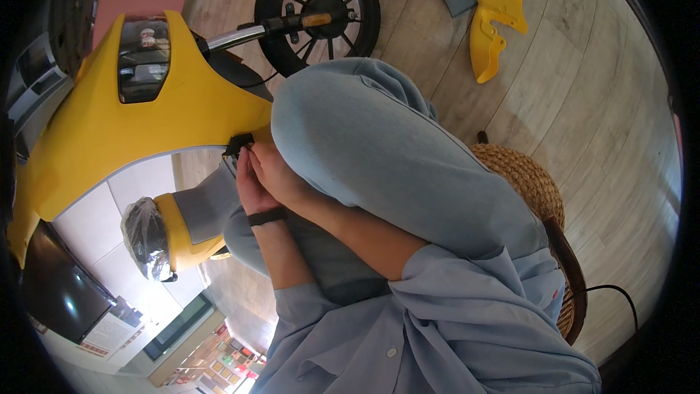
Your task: Removing and reattaching plastic panels and checking internal components of an electric scooter.
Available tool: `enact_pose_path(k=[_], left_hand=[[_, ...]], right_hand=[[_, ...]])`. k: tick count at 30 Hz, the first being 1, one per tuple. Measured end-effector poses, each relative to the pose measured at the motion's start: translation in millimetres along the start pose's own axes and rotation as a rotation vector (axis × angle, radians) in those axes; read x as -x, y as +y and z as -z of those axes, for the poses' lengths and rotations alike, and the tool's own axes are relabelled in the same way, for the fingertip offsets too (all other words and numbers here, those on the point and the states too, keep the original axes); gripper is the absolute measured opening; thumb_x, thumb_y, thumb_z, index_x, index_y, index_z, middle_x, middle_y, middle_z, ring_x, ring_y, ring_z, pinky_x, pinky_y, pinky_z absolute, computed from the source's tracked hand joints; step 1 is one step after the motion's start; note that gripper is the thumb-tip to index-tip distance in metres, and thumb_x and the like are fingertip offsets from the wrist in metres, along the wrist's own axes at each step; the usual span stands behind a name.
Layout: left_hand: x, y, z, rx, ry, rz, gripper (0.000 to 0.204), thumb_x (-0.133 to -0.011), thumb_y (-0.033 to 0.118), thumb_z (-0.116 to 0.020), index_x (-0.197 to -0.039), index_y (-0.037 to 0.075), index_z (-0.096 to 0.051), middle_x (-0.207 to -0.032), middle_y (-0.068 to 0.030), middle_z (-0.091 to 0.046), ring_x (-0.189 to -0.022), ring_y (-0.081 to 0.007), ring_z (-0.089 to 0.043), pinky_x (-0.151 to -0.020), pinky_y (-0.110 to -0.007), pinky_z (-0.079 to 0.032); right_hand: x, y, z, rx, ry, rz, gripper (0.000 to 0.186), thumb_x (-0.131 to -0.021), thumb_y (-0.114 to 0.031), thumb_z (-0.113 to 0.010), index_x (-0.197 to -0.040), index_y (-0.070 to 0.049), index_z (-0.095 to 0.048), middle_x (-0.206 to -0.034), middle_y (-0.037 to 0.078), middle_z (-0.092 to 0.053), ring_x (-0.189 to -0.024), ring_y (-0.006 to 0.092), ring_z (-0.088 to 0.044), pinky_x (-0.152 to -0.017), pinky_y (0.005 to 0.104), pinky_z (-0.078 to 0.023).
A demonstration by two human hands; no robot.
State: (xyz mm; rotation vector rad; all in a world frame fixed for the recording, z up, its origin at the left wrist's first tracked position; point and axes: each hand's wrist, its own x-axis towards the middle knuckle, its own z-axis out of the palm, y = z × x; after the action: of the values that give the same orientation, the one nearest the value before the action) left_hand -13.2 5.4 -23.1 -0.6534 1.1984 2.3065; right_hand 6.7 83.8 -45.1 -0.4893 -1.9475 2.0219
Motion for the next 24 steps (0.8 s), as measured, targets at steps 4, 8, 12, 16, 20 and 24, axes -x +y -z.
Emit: enact_pose_path(k=[4,8,12,16,20,24], left_hand=[[-6.6,12.7,19.5,0.010,0.100,-0.019,0.025,-0.095,0.026,-0.050,-0.110,0.007,-0.058,-0.110,-0.0062,-0.062,-0.106,-0.0213,-0.056,-0.094,-0.034,-0.042],[-7.4,7.6,19.8,0.237,-0.054,0.107,0.024,-0.096,0.026,-0.050,-0.109,0.007,-0.059,-0.110,-0.0064,-0.061,-0.106,-0.0222,-0.055,-0.095,-0.035,-0.042],[-11.4,4.0,29.2,0.275,-0.094,0.099,0.022,-0.096,0.024,-0.049,-0.107,0.008,-0.060,-0.108,-0.0063,-0.062,-0.106,-0.0234,-0.055,-0.095,-0.038,-0.042],[-6.0,-3.2,12.9,0.229,0.028,0.031,0.018,-0.094,0.024,-0.053,-0.103,0.010,-0.061,-0.093,-0.0029,-0.062,-0.088,-0.0195,-0.057,-0.084,-0.034,-0.045],[-12.7,-4.0,28.6,0.236,0.034,0.087,0.017,-0.093,0.026,-0.055,-0.102,0.012,-0.061,-0.083,0.0009,-0.061,-0.072,-0.0130,-0.053,-0.069,-0.027,-0.044],[-15.2,-7.4,33.1,0.290,-0.078,0.072,0.016,-0.093,0.025,-0.057,-0.102,0.013,-0.062,-0.089,0.0002,-0.064,-0.075,-0.0139,-0.056,-0.070,-0.026,-0.046]], right_hand=[[-5.7,-14.1,7.0,0.021,-0.023,0.123,0.007,-0.082,-0.011,-0.060,-0.079,-0.005,-0.061,-0.070,0.016,-0.061,-0.067,0.0349,-0.061,-0.058,0.0425,-0.048],[-8.8,-9.3,7.9,0.130,0.019,0.248,0.008,-0.082,-0.012,-0.061,-0.079,-0.005,-0.060,-0.071,0.015,-0.061,-0.066,0.0352,-0.061,-0.058,0.0424,-0.049],[-6.5,-11.1,7.9,0.013,-0.084,-0.054,0.015,-0.082,-0.016,-0.062,-0.090,-0.002,-0.058,-0.079,0.017,-0.064,-0.072,0.0358,-0.063,-0.065,0.0433,-0.050],[3.4,6.4,8.0,0.028,-0.173,-0.262,0.028,-0.085,-0.029,-0.060,-0.082,-0.001,-0.062,-0.075,0.018,-0.065,-0.071,0.0373,-0.063,-0.063,0.0435,-0.048],[-4.3,14.5,4.6,-0.231,-0.201,-0.475,0.022,-0.090,-0.019,-0.058,-0.085,0.001,-0.064,-0.074,0.004,-0.063,-0.063,0.0093,-0.057,-0.056,0.0240,-0.043],[-6.4,9.1,3.5,-0.493,-0.223,-0.651,0.017,-0.088,-0.016,-0.061,-0.088,0.001,-0.066,-0.074,0.003,-0.062,-0.064,0.0075,-0.055,-0.057,0.0208,-0.042]])
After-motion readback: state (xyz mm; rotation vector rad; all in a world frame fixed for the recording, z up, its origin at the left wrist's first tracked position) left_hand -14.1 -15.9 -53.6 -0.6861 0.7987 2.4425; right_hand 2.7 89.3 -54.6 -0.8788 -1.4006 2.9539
